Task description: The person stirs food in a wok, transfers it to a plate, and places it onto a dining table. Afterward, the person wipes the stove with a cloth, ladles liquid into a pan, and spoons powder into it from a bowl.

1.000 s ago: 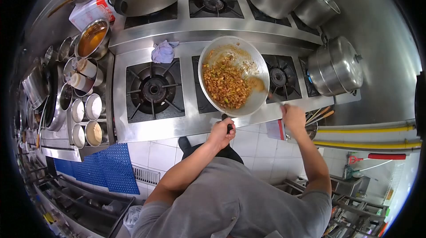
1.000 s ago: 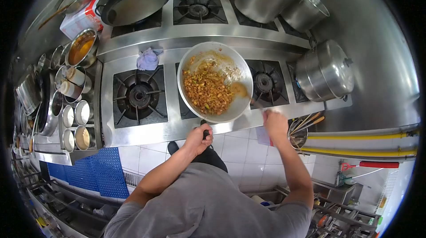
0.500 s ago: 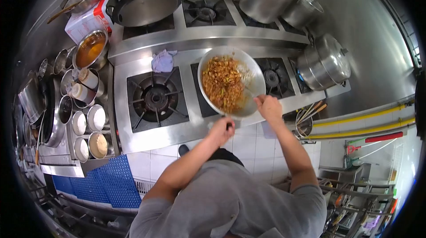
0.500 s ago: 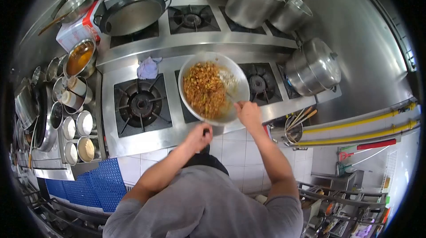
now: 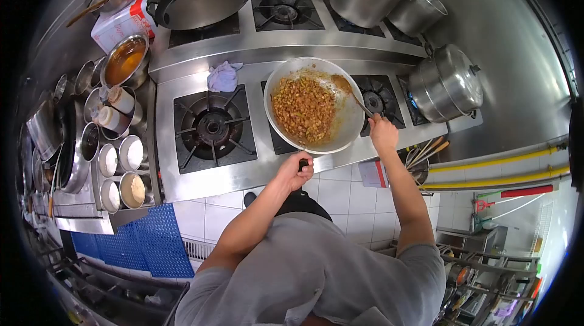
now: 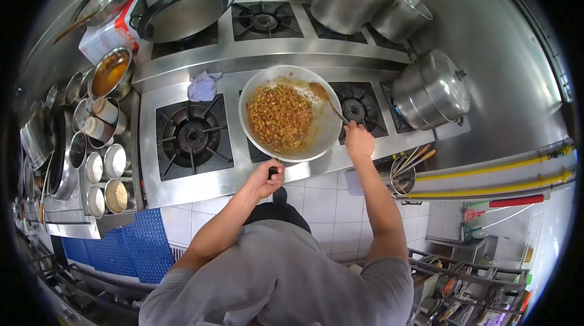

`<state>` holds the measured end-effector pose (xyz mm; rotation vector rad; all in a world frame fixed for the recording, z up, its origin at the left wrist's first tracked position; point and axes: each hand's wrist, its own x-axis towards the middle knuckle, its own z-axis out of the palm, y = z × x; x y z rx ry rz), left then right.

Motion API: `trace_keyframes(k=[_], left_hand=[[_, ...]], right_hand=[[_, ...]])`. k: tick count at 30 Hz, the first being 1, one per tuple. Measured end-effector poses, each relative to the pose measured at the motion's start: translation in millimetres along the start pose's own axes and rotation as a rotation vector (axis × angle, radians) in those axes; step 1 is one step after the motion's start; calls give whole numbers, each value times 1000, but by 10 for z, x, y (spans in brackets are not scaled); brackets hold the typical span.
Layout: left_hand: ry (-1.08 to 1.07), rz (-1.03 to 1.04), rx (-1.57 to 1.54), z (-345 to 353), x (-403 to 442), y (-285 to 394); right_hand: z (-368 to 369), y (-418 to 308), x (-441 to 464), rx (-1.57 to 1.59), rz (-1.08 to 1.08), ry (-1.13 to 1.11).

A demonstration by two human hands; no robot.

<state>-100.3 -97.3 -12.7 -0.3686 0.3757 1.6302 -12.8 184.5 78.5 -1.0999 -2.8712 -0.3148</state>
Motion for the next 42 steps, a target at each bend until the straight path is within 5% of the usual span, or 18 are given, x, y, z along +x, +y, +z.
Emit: trace_keyframes(k=[8, 14, 19, 25, 27, 30, 31, 33, 36, 42], left_hand=[[72, -64, -25, -90, -35, 139], [91, -62, -19, -15, -113, 162], [162, -11, 49, 71, -134, 67], [160, -3, 81, 138, -157, 5], [144, -28, 77, 84, -122, -4], [164, -43, 84, 106, -190, -9], [145, -44, 131, 109, -256, -12], [131, -55, 189, 57, -207, 122], [55, -82, -64, -61, 136, 387], [-19, -100, 39, -120, -10, 57]], right_hand=[[23, -541, -44, 192, -267, -224], [-659, -118, -422, 90, -469, 86], [-259, 52, -487, -90, -52, -94], [-2, -384, -1195, 542, -112, -321], [-299, -838, -1014, 678, 198, -667], [-104, -935, -664, 864, 327, -683], [-134, -895, -651, 877, 331, -666], [-215, -753, -719, 359, -24, -83], [-301, -603, -736, 174, 6, -2], [-125, -387, -1041, 324, 55, 60]])
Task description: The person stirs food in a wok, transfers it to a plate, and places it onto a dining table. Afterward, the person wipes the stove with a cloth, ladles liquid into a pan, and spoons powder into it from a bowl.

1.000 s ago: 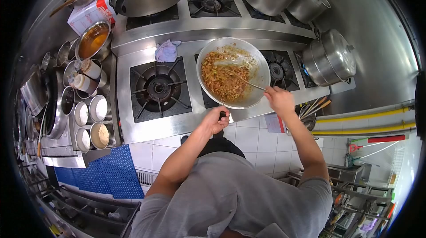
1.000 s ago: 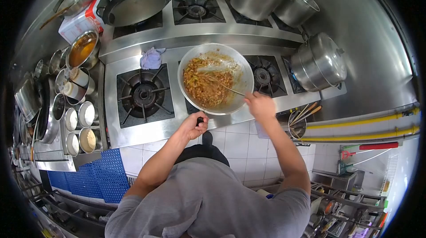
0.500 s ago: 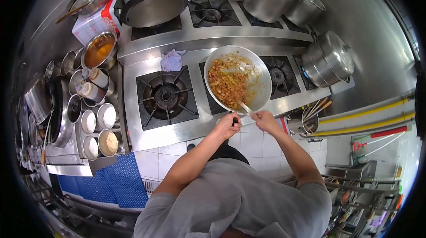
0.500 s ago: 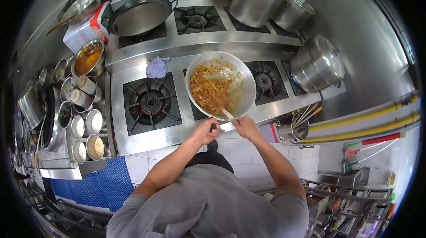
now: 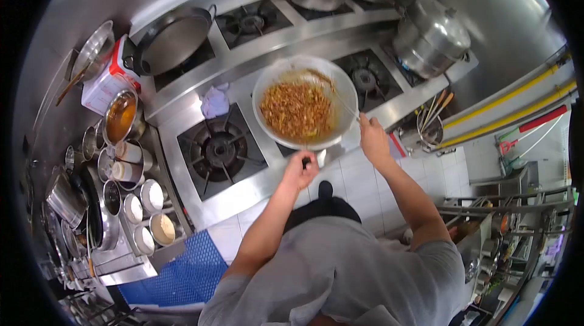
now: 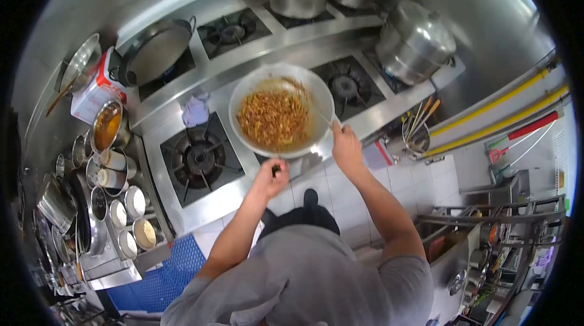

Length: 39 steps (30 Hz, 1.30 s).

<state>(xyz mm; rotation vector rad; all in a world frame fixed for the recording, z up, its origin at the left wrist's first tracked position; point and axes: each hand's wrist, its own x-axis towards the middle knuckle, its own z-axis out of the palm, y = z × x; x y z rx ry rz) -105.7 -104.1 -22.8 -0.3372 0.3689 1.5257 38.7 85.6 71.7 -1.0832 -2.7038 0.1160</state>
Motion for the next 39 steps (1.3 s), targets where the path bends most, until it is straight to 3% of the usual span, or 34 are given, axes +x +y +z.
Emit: trace_keyframes(k=[1, 2, 5, 8, 11, 14, 17, 18, 19, 20, 21, 22, 23, 24, 25, 26, 29, 31, 34, 37, 39], left_hand=[[-69, 7, -34, 72, 10, 11], [103, 74, -134, 184, 37, -55], [128, 148, -147, 174, 40, -138], [89, 126, -219, 108, 86, -110], [132, 182, -162, 240, 105, -242], [99, 179, -279, 194, 130, -221], [112, 188, -249, 229, 141, -203], [166, 178, -242, 268, 132, -236], [89, 189, -132, 138, 155, -241], [54, 254, -65, 173, 73, -261], [13, 352, -2, 82, 74, -199], [12, 305, -47, -13, 48, -113], [13, 258, -91, -101, 41, -36], [58, 285, -146, 51, 30, -124], [-133, 186, -72, -59, -14, -128], [-68, 175, -102, -319, 24, -84], [87, 45, 207, -299, 197, -381], [122, -78, 411, -196, 308, -607], [90, -290, 640, -100, 364, -893], [26, -481, 817, -136, 251, -1127], [-25, -588, 910, -120, 104, -1291]], right_hand=[[-50, -14, -132, 10, 12, -34], [-131, -40, -149, 57, 23, -17], [-97, 11, -179, 115, 27, 4], [778, 382, -303, 42, -108, 61], [762, 499, -232, 42, -23, -110], [308, 521, -140, 180, 9, -56], [566, 748, -64, 126, -8, -141], [676, 780, -32, 132, 14, -181], [734, 765, 44, 129, 47, -211], [684, 705, 128, 300, 102, -342], [631, 592, 187, 512, 293, -330], [680, 548, 160, 645, 205, -166], [1013, 597, 280, 459, -185, -61], [948, 470, 393, 493, -99, -13], [846, 318, 476, 386, 90, -18], [1008, 254, 569, 211, 110, 29], [816, 157, 380, -105, 159, 246], [543, 108, 11, 21, 95, 419], [390, -58, -703, 540, 136, 304], [443, -326, -1500, 582, 192, 380], [593, -462, -1888, 592, 385, 410]])
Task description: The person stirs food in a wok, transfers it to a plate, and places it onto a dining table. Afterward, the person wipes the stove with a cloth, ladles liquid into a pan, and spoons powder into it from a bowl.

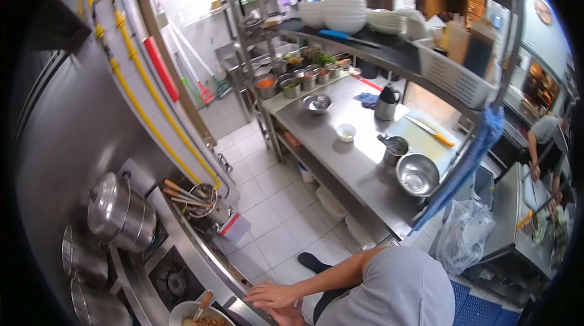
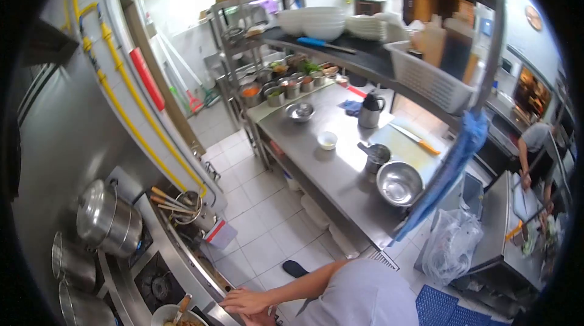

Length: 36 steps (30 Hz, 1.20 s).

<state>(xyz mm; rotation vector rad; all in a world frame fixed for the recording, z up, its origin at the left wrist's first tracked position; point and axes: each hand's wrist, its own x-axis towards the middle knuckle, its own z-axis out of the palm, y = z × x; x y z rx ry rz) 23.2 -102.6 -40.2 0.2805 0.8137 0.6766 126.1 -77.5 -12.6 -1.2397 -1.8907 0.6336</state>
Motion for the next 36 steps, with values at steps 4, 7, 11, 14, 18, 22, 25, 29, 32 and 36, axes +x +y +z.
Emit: trace_keyframes(k=[4, 7, 11, 14, 18, 22, 25, 29, 32, 36], left_hand=[[-120, -107, 225, 356, -184, -317], [-234, -136, 436, 617, -256, -438], [-391, -139, 740, 1124, -319, -686], [-516, -92, 930, 1547, -457, -1017], [-803, 69, 1209, 2110, -831, -1674], [-1092, 709, 1117, 2585, -738, -2915], [-1033, 1263, 1142, 2998, -1242, -3544], [-914, 864, 1236, 3078, -1246, -4081], [-1061, 803, 1123, 3072, -1427, -4304], [-1167, 829, 1284, 3058, -1356, -4433]], right_hand=[[-612, -248, -739, -126, 289, 64], [-1063, -500, -1275, -144, 252, 349], [-1299, -655, -2057, -8, 426, 524], [-1423, -936, -2602, 5, 585, 622], [-1401, -1248, -3609, -96, 484, 982], [-1456, -1474, -4765, -167, 767, 1087], [-1404, -1650, -5518, -267, 958, 1214], [-1299, -2182, -6200, -392, 1146, 1422], [-1054, -2234, -6610, -477, 1302, 1556], [-697, -2203, -6880, -394, 1470, 1566]])
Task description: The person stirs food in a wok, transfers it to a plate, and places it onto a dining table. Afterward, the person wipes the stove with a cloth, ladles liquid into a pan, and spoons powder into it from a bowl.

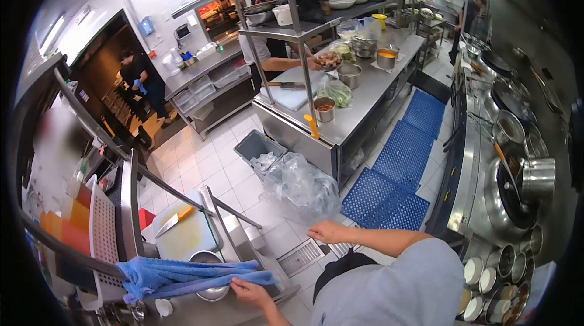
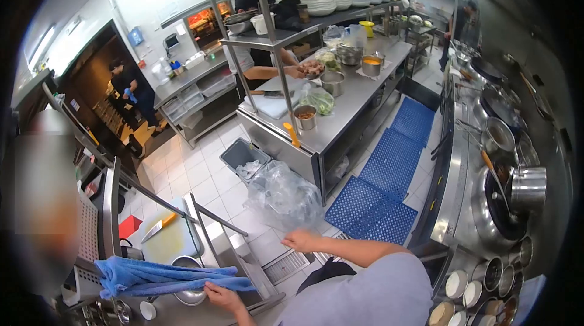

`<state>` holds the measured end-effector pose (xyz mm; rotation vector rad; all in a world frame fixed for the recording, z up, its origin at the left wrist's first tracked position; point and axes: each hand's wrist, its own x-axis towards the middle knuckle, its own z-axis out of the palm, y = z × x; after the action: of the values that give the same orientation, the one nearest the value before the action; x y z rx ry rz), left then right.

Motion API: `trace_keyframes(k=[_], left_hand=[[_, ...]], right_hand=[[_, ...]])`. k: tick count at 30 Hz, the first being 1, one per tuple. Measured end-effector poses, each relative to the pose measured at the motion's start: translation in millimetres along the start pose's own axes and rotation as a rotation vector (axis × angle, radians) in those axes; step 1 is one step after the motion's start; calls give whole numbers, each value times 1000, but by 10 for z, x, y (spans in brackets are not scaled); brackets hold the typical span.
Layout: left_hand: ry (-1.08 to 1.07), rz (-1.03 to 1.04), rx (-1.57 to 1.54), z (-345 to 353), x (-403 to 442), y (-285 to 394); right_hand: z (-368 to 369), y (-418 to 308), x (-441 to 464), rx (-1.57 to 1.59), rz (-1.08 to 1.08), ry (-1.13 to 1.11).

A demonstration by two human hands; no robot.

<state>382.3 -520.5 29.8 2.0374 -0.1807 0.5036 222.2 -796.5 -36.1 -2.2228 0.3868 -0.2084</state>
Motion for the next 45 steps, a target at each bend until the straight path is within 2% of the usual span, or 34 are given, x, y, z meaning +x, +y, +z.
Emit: trace_keyframes(k=[2, 3, 4, 9, 11, 14, 16, 17, 18, 20, 24, 25, 27, 29, 31, 34, 36, 39, 42, 45], left_hand=[[14, 33, 39, 86, 33, -24], [66, 91, -34, 129, 53, -18], [74, 86, -34, 144, 82, -71], [129, 49, -11, 132, 57, -364], [142, 55, 30, 152, -26, -394], [182, 49, 56, 315, -194, -617], [-117, -68, 306, 521, -549, -1145], [-238, 38, 319, 787, -891, -1965], [-356, 144, 319, 1020, -1175, -2478], [-467, 83, 295, 1400, -1302, -2234], [-899, -261, 192, 2358, -1731, -1320], [-1008, -362, 175, 2513, -1812, -791], [-1070, -518, 298, 3144, -1722, 429], [-1060, -629, 15, 3968, -1904, 267], [-1256, -431, 74, 4540, -1965, 479], [-1407, -427, 100, 5052, -2085, 791], [-1402, -433, 146, 5285, -2135, 904], [-1304, -625, 346, 5475, -2232, 969], [-1370, -658, 429, 5850, -2298, 1014], [-1436, -628, 425, 6619, -2316, 1317]], right_hand=[[2, 154, -164, -97, 43, -58], [3, 180, -259, -152, 149, -83], [24, 221, -337, -206, 254, -113], [50, 909, -608, -305, 406, -175], [-215, 1218, -639, -353, 502, -128], [-1099, 1668, -541, -377, 614, 72], [-1885, 1856, -444, -498, 640, 155], [-2252, 2045, -405, -468, 606, 263], [-2643, 2218, -333, -438, 572, 376], [-3513, 2152, -229, -426, 529, 508], [-5304, 2560, -113, -592, 343, 753], [-5746, 2699, -92, -646, 331, 791], [-6593, 2915, -101, -686, 305, 855], [-7340, 2989, -31, -603, 256, 962], [-8073, 2983, 83, -576, 170, 1082], [-8836, 3001, 172, -578, 91, 1174], [-9327, 3028, 219, -544, 48, 1234], [-10015, 3220, 382, -634, 71, 1300], [-10553, 3442, 533, -611, 63, 1343], [-11041, 3627, 670, -669, 87, 1357]])
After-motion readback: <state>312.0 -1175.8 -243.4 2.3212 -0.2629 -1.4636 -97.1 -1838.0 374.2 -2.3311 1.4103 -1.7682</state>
